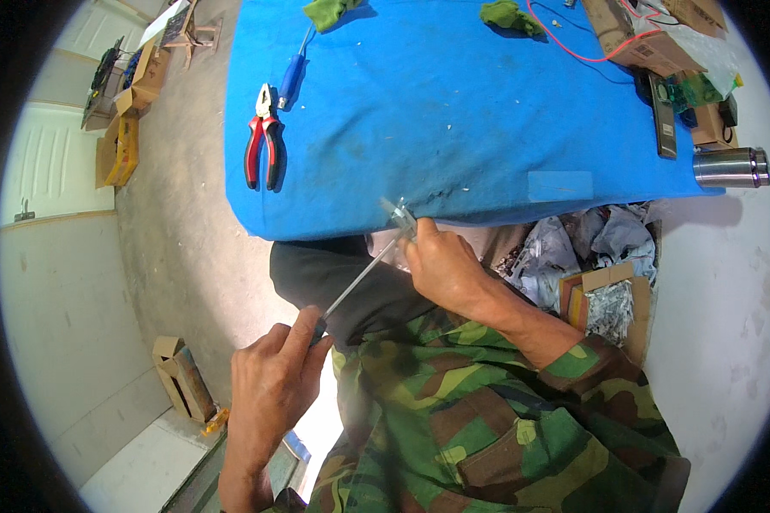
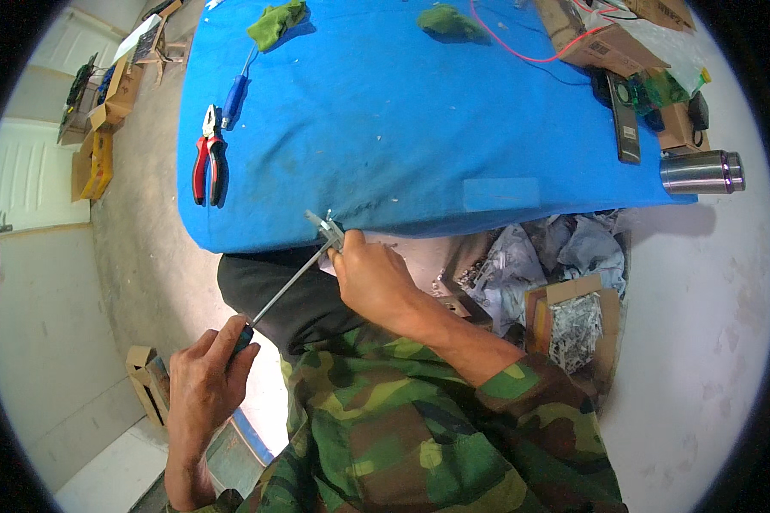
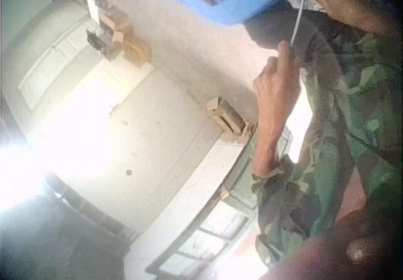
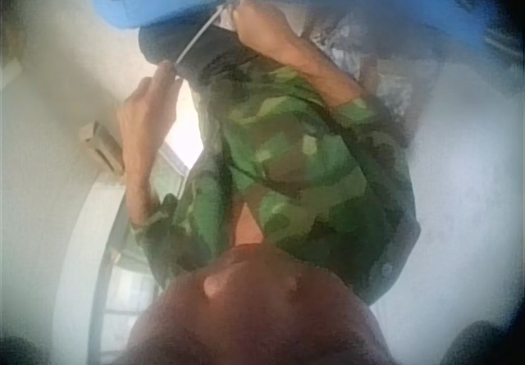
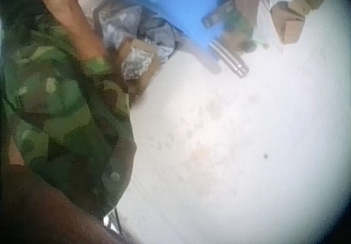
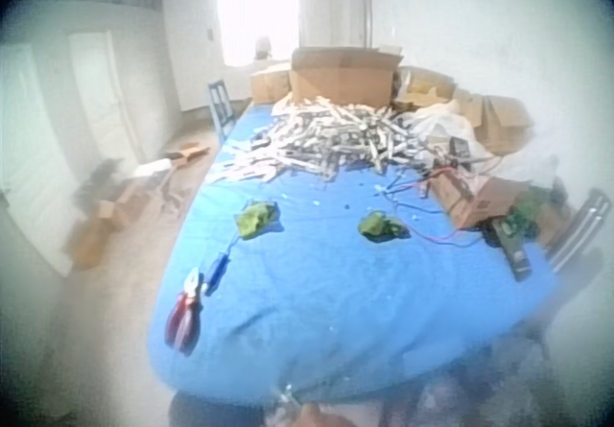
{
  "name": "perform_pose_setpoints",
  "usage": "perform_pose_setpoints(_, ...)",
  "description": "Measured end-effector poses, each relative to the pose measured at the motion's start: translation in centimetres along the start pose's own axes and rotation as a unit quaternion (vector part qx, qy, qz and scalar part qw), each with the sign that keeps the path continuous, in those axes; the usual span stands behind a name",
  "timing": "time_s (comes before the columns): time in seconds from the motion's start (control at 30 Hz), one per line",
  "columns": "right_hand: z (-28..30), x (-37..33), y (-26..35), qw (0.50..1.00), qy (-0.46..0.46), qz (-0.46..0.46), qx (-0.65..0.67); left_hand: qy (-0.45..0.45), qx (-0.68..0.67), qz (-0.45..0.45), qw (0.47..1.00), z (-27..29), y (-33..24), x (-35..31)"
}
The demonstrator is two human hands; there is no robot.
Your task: The person assembles small white plastic and metal components using a screwdriver and pliers, turning objects over and handling individual parts on a table.
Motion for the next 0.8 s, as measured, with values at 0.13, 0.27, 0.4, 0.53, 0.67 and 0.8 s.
perform_pose_setpoints(0.13,0.0,-0.1,0.1,1.0,-0.004,-0.003,-0.003,-0.059,-0.077,0.011,0.995,-1.6,1.0,-0.8)
perform_pose_setpoints(0.27,0.2,-0.1,0.2,1.0,-0.011,0.015,0.016,-0.043,0.051,-0.001,0.998,-0.3,-0.8,-0.9)
perform_pose_setpoints(0.4,0.1,0.2,-0.1,0.999,0.001,0.004,0.036,-0.061,0.115,-0.023,0.991,-0.2,-1.6,-1.0)
perform_pose_setpoints(0.53,0.2,0.3,-0.8,0.989,0.026,0.025,0.141,-0.047,0.146,-0.013,0.988,0.0,-1.8,-0.8)
perform_pose_setpoints(0.67,0.1,0.8,-1.0,0.954,0.13,0.006,0.27,-0.055,0.127,-0.015,0.99,0.4,-1.7,-0.6)
perform_pose_setpoints(0.8,-0.8,0.9,-1.9,0.946,0.16,-0.004,0.281,-0.052,0.113,-0.013,0.992,0.7,-1.8,-0.4)
Point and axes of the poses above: each hand's wrist, its own x-axis towards the middle knuckle, its own z-axis out of the back of the hand, y = z × x, the point moved 6 cm from there along x, towards the middle knuckle, and after that the axes turned 9 degrees about -z, right-handed, at the moved point
